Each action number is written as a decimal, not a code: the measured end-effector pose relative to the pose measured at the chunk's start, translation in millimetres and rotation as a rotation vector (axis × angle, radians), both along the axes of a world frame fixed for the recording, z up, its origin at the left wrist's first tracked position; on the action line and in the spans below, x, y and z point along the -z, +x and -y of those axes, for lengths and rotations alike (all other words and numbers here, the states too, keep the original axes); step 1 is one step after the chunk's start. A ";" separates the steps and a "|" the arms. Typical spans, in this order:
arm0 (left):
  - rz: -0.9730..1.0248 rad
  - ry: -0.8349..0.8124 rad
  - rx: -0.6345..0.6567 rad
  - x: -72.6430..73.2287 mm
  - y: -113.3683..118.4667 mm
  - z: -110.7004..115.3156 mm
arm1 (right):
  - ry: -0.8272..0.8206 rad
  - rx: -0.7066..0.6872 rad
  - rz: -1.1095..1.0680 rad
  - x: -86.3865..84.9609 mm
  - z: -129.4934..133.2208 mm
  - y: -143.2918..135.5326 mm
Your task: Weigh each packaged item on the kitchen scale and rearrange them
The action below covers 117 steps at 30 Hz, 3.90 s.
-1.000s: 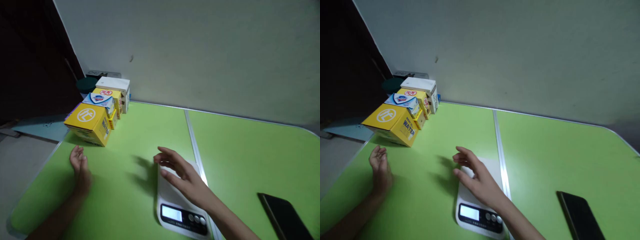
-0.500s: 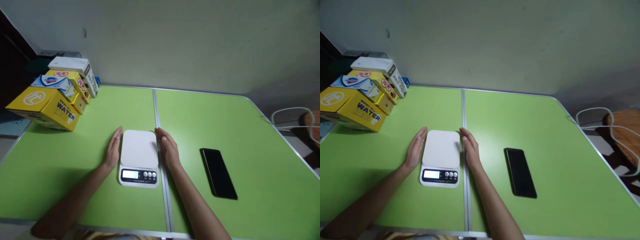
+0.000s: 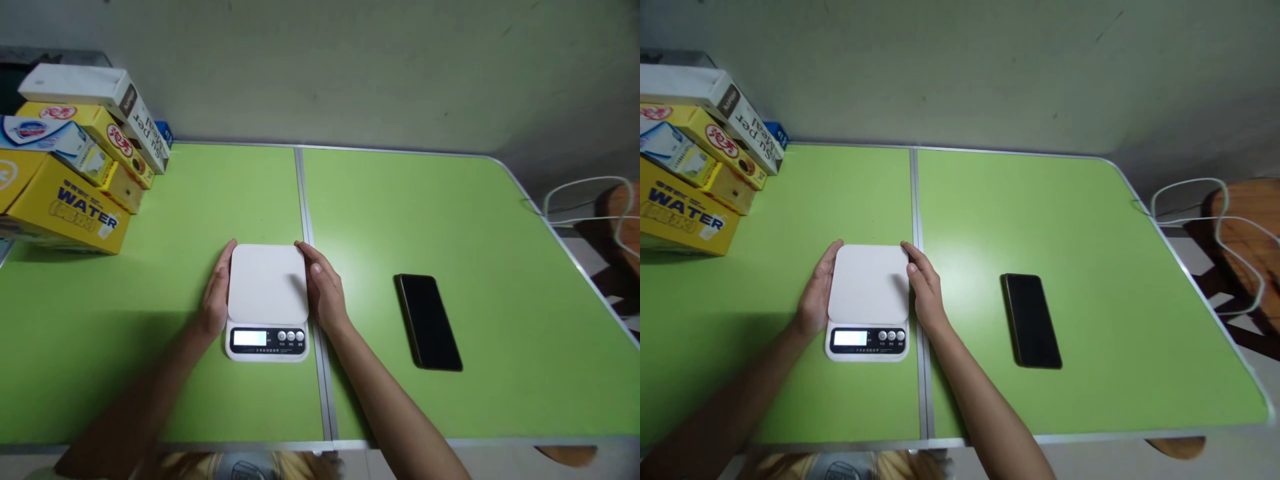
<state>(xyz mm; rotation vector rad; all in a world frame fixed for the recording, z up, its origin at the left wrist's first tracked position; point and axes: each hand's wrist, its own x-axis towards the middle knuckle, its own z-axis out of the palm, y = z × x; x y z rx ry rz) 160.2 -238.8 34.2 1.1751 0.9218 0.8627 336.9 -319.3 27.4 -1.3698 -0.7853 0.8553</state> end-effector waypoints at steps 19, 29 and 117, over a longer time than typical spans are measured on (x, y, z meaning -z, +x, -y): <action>0.212 -0.053 0.121 10.0 -4.0 -2.9 | -0.053 0.106 0.015 -8.6 -1.7 -9.5; 0.098 -0.094 0.177 -6.7 -2.7 -1.9 | -0.091 0.255 0.034 -10.2 -4.8 -19.6; -0.223 0.584 0.108 -72.1 -56.9 -1.3 | 0.015 -0.342 0.604 -104.5 0.9 52.7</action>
